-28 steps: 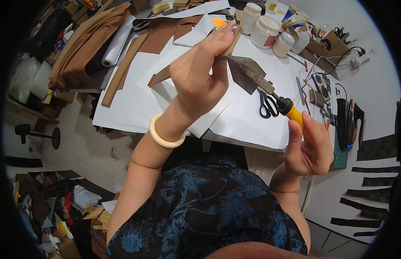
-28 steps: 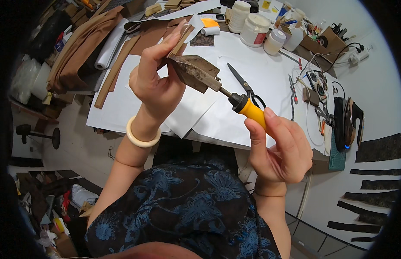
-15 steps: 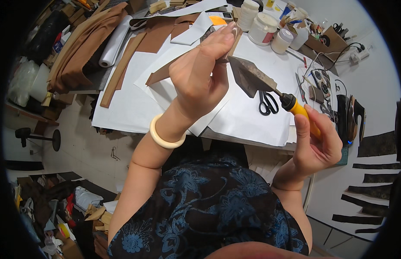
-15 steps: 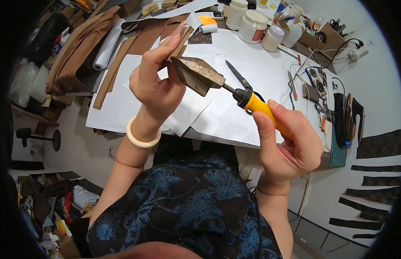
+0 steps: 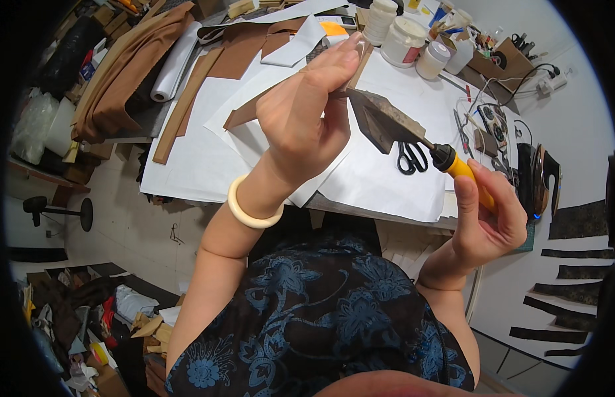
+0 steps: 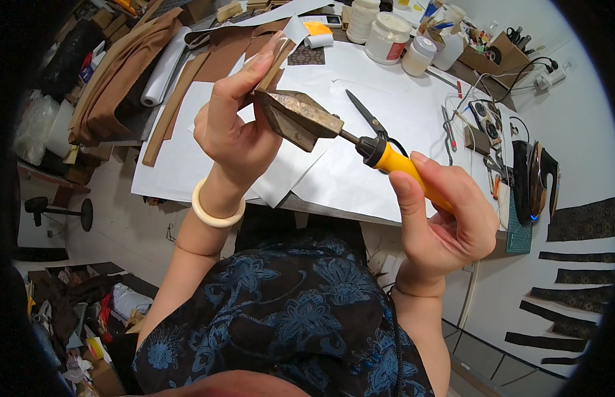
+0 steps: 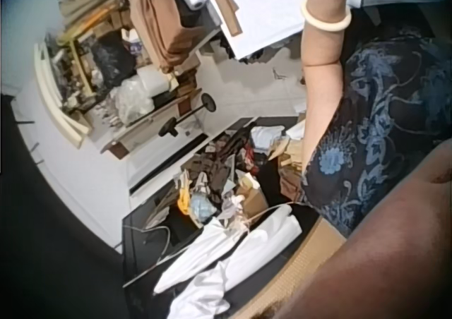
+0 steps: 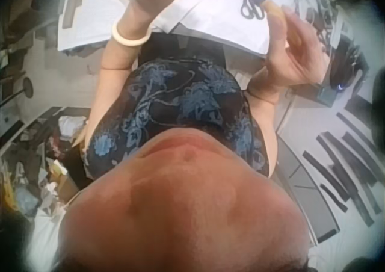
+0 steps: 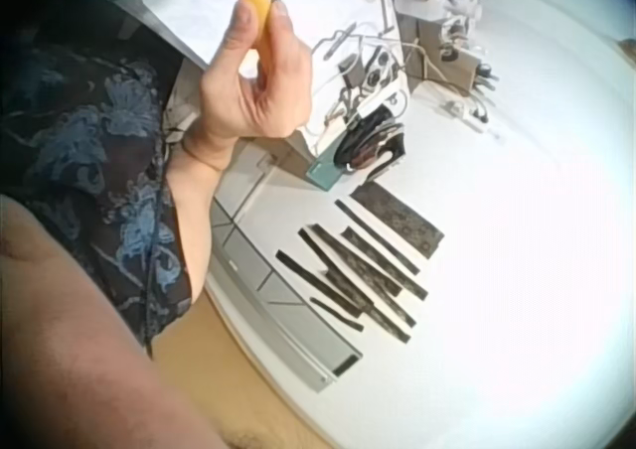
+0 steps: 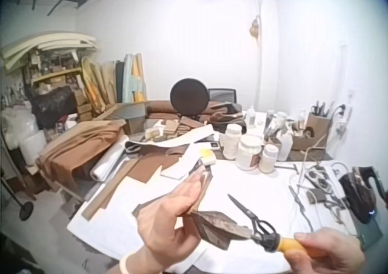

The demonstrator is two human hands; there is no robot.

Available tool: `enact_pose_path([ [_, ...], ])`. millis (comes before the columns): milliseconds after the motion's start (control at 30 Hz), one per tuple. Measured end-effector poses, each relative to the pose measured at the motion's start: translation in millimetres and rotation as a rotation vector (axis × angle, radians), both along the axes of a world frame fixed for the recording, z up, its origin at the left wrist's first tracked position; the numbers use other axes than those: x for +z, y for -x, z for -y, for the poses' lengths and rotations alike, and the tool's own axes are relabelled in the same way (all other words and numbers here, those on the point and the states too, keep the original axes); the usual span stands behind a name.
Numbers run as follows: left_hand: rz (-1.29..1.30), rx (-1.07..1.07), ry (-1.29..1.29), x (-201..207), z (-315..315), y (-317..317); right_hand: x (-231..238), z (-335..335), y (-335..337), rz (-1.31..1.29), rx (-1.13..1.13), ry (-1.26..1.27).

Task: The person cuts a long strip of brown leather using shears, trimming the edges and shaping the ends. They then use a yellow-handled edge beveler to smooth and round the cut edges of the leather piece.

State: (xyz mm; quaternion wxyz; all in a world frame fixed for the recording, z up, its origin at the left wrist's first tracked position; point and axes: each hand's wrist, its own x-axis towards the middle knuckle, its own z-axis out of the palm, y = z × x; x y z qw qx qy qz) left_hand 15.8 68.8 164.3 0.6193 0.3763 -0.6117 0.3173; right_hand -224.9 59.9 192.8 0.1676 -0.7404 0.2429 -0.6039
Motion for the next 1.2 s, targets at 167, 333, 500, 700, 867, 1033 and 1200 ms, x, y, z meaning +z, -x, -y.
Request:
enact_pose_path([
  [167,-0.017,-0.013,-0.016,-2,-2,1,2,-1,2,-0.031,-0.008,-0.031],
  [333,0.018,0.023,-0.009,-3,-3,0,-4,3,1,0.024,-0.014,-0.063],
  [500,-0.2,-0.025,-0.036,-15,2,-6,-22,20,7,0.299,-0.001,-0.121],
  [700,0.025,0.039,0.194,47,15,-80,-22,65,-13,0.548,0.363,-0.433],
  [867,0.216,-0.01,-0.175,110,-18,-56,-20,80,-3,0.341,0.497,-0.61],
  [1033,-0.039,-0.4,-0.628,91,-25,-51,-34,97,-13,0.146,0.925,-0.942],
  [1200,-0.229,-0.527,-0.818,77,-36,-47,-54,98,-27,0.142,1.19,-1.093],
])
